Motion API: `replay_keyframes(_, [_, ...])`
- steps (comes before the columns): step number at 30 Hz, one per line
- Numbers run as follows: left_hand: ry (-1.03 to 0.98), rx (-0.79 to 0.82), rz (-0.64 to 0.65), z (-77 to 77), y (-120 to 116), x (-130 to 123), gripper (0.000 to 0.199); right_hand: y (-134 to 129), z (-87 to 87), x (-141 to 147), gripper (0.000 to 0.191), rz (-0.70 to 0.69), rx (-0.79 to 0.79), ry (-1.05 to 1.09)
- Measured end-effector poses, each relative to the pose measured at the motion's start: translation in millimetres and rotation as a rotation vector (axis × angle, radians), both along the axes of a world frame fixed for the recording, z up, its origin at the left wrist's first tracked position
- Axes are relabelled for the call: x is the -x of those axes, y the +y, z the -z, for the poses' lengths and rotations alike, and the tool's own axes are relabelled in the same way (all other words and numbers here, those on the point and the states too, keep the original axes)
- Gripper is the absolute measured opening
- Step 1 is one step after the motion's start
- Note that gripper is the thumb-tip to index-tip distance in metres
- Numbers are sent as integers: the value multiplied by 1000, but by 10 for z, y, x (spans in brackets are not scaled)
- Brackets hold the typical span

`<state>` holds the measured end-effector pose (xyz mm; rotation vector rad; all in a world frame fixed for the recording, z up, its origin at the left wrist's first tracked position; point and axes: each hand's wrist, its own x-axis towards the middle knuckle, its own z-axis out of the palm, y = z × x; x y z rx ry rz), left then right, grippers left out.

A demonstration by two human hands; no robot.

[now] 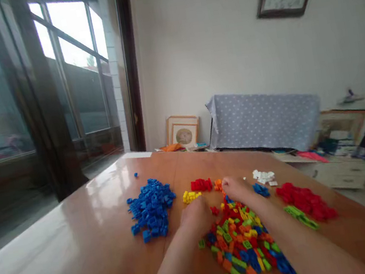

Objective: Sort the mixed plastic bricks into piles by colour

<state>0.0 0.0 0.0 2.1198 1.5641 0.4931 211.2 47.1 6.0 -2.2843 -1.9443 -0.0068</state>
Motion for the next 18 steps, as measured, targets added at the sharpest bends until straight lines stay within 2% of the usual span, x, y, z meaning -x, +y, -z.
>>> replay_keyframes(5, [4, 2, -13, 40, 4, -29, 39, -53, -70, -74, 39, -19, 35, 5])
replay_keyframes(8, [6, 15, 0, 51, 14, -41, 39, -75, -93, -91, 35, -31, 81, 10])
replay_keyframes(13, [-1, 8, -4, 46, 20, -49, 35, -73, -61, -114, 26, -50, 144, 41])
replay_keyframes(18, [-9, 6, -2, 41, 15, -47, 39, -45, -11, -139, 24, -50, 134, 60])
